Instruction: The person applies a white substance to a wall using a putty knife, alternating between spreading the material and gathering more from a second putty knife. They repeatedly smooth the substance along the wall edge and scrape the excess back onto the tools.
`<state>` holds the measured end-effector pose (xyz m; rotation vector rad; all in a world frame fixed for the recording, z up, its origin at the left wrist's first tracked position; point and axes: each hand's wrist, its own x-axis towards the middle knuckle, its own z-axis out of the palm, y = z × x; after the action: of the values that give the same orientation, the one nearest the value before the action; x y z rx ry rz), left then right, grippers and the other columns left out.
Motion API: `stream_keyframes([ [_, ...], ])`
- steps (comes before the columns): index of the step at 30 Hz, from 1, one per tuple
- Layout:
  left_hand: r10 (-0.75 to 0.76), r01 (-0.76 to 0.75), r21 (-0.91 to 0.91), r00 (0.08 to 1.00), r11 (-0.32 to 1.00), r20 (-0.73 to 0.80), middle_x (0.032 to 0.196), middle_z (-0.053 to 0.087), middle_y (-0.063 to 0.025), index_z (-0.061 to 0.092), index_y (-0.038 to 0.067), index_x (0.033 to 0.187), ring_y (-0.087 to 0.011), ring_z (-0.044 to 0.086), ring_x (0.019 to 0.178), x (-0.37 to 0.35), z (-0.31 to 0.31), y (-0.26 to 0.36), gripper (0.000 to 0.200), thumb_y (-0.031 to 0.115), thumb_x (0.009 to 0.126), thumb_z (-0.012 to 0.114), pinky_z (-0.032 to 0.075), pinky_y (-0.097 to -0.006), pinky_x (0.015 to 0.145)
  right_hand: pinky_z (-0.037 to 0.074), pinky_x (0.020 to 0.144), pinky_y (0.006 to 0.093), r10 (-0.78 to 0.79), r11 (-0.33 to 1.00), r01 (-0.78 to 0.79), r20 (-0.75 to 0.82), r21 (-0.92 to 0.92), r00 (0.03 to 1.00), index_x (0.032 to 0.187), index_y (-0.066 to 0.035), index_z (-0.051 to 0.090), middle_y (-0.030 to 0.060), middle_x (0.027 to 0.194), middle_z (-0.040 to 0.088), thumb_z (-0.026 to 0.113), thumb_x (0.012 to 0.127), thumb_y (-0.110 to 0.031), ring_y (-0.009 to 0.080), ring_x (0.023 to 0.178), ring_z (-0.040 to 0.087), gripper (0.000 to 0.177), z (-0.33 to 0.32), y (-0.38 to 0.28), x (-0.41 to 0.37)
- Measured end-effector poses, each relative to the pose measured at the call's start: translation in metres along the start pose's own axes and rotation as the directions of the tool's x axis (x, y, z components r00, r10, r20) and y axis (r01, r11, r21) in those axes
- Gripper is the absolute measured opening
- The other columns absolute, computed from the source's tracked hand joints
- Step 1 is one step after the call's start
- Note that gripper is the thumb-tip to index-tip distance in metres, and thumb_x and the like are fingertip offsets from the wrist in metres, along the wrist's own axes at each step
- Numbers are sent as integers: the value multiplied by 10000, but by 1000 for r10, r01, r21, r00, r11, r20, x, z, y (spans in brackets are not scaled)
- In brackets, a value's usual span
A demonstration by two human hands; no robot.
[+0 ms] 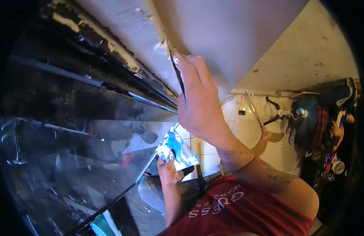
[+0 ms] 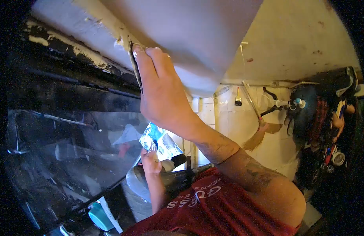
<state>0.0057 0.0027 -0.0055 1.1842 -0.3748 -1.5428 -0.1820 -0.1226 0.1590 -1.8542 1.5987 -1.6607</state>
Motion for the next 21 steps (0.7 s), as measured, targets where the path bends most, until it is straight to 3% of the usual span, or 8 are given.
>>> stream_keyframes([
  [1, -22, 22, 5, 1000, 1000, -21, 942, 560, -54, 521, -8, 1005, -152, 538, 858, -3, 6, 5, 324, -109, 707, 449, 418, -271, 769, 383, 787, 379, -3, 1000, 2, -1, -11, 1000, 1148, 2, 386, 201, 1004, 409, 415, 567, 132, 384, 906, 442, 596, 1, 2, -2],
  [9, -66, 65, 19, 997, 998, 50, 958, 560, -62, 525, -3, 999, -162, 541, 874, 2, -5, 3, 317, -114, 713, 445, 430, -284, 770, 378, 809, 381, 57, 998, -57, 52, -1, 997, 1163, -3, 370, 195, 1038, 398, 463, 568, 127, 379, 944, 429, 616, 14, 12, -18],
  [14, -52, 52, 63, 999, 997, -1, 932, 556, -51, 531, 5, 977, -149, 535, 857, 2, -4, 0, 300, -109, 713, 445, 429, -276, 755, 380, 797, 391, 80, 995, -84, 81, 48, 994, 1167, -1, 363, 201, 1025, 398, 450, 578, 128, 383, 933, 430, 610, 20, 24, -29],
  [21, -38, 39, -9, 998, 999, 48, 958, 559, -74, 506, -1, 1018, -182, 544, 884, -6, 13, 6, 298, -79, 735, 453, 443, -310, 786, 364, 835, 387, 174, 971, -201, 189, 131, 966, 1141, 51, 373, 213, 1028, 398, 410, 607, 127, 386, 939, 427, 540, 11, 41, -54],
])
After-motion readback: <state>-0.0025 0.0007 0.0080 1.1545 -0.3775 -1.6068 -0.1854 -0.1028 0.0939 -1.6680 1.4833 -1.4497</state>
